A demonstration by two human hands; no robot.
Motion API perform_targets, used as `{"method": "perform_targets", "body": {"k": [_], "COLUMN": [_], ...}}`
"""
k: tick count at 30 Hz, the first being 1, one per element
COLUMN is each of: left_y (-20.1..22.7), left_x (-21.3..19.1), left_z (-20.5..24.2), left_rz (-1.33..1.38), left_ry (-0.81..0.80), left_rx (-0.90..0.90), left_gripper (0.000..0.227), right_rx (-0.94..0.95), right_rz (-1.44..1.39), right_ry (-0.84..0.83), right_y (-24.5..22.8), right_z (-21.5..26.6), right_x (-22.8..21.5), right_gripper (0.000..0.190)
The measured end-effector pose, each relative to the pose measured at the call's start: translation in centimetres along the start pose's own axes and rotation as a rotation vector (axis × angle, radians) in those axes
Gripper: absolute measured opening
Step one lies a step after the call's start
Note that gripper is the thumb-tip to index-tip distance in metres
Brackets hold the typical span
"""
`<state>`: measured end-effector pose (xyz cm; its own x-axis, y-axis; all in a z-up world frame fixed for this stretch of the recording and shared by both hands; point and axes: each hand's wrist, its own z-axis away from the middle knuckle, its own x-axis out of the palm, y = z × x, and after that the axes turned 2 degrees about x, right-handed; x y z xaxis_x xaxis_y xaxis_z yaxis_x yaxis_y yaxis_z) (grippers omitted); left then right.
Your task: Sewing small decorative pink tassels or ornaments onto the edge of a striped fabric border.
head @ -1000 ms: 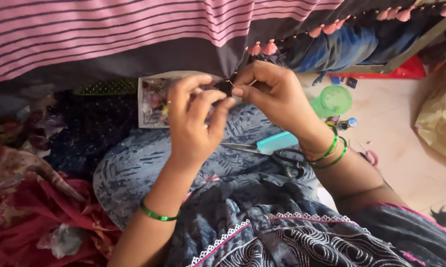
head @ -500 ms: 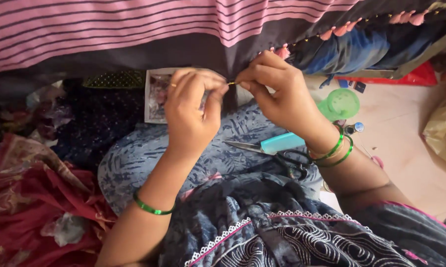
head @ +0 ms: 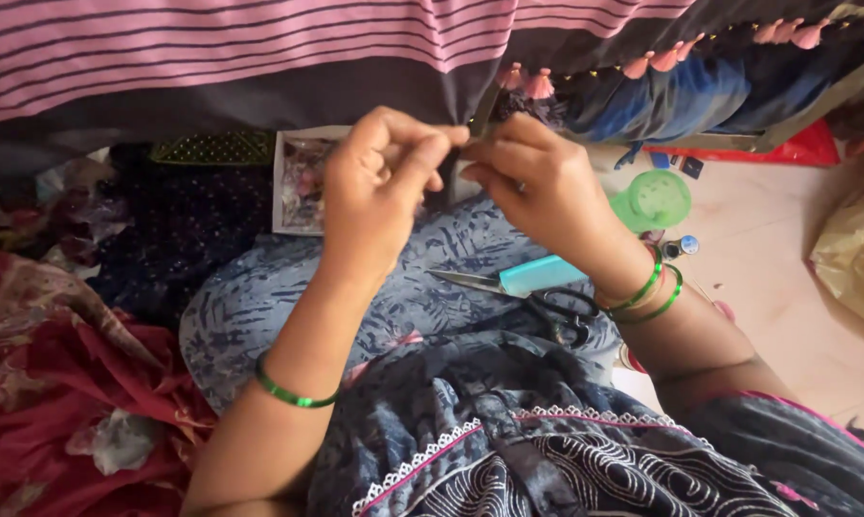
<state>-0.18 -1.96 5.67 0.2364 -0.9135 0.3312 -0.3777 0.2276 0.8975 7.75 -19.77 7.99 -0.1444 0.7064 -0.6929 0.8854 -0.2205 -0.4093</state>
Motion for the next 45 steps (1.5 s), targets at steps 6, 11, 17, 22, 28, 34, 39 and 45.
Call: {"method": "perform_targets", "body": {"k": [6, 11, 17, 22, 28, 34, 39, 45], "left_y": [0.0, 0.4, -1.1, 1.4, 3.3, 1.6, 1.6, 1.4], "left_x": [0.5, 0.4, -1.4, -0.4, 1.2, -0.4, -0.4, -0.6], "left_z": [0.1, 0.5, 0.8, 1.2, 1.0, 0.4, 0.8, 0.9], "left_rz": [-0.696, -0.431, -0.037, -0.531, -1.211, -0.29, -0.517, -0.481], "left_ry": [-0.037, 0.006, 0.039, 0.109, 0.143, -0.079, -0.081, -0.105], "left_rx": [0.584, 0.271, 0.048, 0.121, 0.882, 0.186, 0.368, 0.345], "left_gripper": [0.004, 0.006, 0.005, 0.01, 0.011, 0.003, 0.005, 0.004], "right_rx": [-0.097, -0.105, -0.092, -0.323, -0.247, -0.052, -0.158, 0.152], "right_rz": [0.154, -0.062, -0.12, 0.245, 0.254, 0.059, 0.27, -0.318], "right_ry": [0.083, 0.096, 0.079, 0.127, 0.078, 0.16, 0.201, 0.126], "right_y": [-3.4, -2.4, -2.4, -1.9, -1.8, -3.0, -4.5, -3.4], "right_z": [-2.2, -3.1, -3.0, -2.7, -2.6, -1.2, -1.9, -1.8], "right_x": [-2.7, -1.3, 0.7, 0.6, -0.6, -1.6, -2.2, -3.1], "right_gripper": [0.02, 0.027, 0.034, 0.032, 0.025, 0.023, 0.024, 0.029]}}
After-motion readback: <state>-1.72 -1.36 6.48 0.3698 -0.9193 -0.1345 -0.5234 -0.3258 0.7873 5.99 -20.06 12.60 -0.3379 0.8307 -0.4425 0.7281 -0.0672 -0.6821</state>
